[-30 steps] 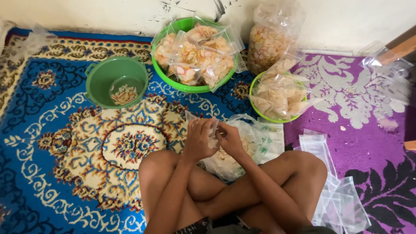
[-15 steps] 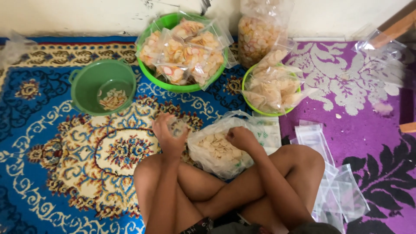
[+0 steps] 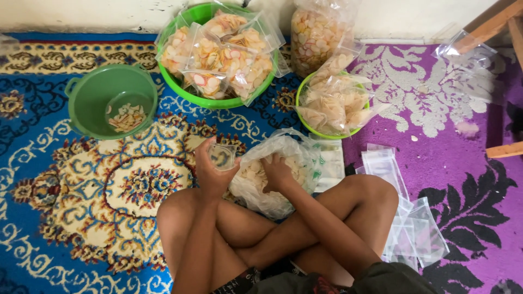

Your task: A person sitting on the floor portions crackers from a large bag into smaller zip-lock bags using a small plastic cup and then seals them.

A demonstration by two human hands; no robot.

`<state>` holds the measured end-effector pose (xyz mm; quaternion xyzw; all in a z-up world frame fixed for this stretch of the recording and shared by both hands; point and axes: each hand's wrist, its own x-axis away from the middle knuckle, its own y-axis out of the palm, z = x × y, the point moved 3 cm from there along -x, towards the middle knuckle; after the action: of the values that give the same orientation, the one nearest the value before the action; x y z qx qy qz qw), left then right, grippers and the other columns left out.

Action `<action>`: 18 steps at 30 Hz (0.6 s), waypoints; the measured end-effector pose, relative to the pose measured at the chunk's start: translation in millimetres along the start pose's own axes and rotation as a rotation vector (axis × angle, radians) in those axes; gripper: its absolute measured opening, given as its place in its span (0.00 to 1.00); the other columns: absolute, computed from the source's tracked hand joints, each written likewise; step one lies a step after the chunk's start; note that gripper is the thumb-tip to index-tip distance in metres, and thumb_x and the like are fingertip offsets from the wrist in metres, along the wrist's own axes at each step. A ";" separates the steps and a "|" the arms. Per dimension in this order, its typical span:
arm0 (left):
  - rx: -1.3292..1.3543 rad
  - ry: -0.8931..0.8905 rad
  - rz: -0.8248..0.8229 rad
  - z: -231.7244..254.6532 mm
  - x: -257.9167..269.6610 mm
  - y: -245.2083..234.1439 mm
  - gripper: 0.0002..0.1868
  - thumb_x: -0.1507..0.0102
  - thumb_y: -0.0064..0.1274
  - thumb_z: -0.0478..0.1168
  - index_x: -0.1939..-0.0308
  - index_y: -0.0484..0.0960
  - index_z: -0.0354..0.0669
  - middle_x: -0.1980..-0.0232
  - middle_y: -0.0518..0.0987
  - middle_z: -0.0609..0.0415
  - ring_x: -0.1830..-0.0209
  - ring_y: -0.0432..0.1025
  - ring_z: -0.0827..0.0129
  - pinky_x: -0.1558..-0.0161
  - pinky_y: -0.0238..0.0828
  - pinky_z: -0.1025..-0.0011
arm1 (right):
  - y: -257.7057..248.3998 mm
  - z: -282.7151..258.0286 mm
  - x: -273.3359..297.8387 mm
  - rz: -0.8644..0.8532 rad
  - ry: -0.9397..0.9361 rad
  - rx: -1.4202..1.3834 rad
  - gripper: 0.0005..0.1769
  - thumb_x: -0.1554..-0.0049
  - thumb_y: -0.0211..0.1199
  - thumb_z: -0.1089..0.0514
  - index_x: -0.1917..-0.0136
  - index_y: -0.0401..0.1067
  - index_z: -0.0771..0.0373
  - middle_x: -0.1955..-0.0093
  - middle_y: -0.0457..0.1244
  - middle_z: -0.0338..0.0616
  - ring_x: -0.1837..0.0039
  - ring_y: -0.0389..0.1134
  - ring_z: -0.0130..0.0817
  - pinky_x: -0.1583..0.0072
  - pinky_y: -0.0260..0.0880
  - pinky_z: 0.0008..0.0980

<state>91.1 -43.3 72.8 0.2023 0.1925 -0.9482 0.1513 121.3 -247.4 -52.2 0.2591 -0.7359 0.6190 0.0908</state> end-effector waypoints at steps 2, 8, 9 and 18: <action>-0.010 -0.009 -0.006 0.5 0.4 0.6 0.43 0.45 0.73 0.39 0.30 0.65 0.42 0.38 0.66 0.43 0.35 0.66 0.41 0.33 0.62 0.38 | -0.5 -4.0 1.6 0.018 -0.018 0.003 0.64 0.68 0.87 0.51 0.25 0.55 0.59 0.31 0.50 0.74 0.32 0.58 0.78 0.42 0.72 0.68; -0.041 -0.034 -0.013 -2.2 -0.4 0.8 0.43 0.45 0.73 0.41 0.30 0.66 0.42 0.38 0.67 0.43 0.35 0.67 0.43 0.33 0.62 0.40 | 12.2 -7.0 -1.9 0.037 -0.189 -0.034 0.41 0.61 0.80 0.64 0.36 0.66 0.57 0.40 0.57 0.63 0.42 0.69 0.67 0.46 0.76 0.58; -0.045 -0.043 -0.017 -1.9 -0.3 1.1 0.43 0.45 0.73 0.41 0.30 0.66 0.42 0.37 0.67 0.43 0.35 0.67 0.43 0.32 0.62 0.40 | 16.8 -8.3 -2.4 0.021 -0.230 -0.081 0.36 0.58 0.76 0.69 0.38 0.66 0.56 0.41 0.58 0.62 0.43 0.70 0.66 0.46 0.76 0.56; -0.035 -0.021 -0.013 -17.6 1.4 1.3 0.43 0.46 0.74 0.41 0.31 0.67 0.41 0.37 0.68 0.44 0.34 0.67 0.46 0.32 0.63 0.43 | -59.0 5.9 23.1 -0.027 -0.158 -0.422 0.23 0.47 0.64 0.72 0.38 0.75 0.67 0.40 0.68 0.67 0.33 0.67 0.65 0.34 0.68 0.56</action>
<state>96.1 -37.2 57.0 0.1883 0.2089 -0.9477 0.1509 131.9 -265.1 8.0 0.2918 -0.8504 0.4276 0.0932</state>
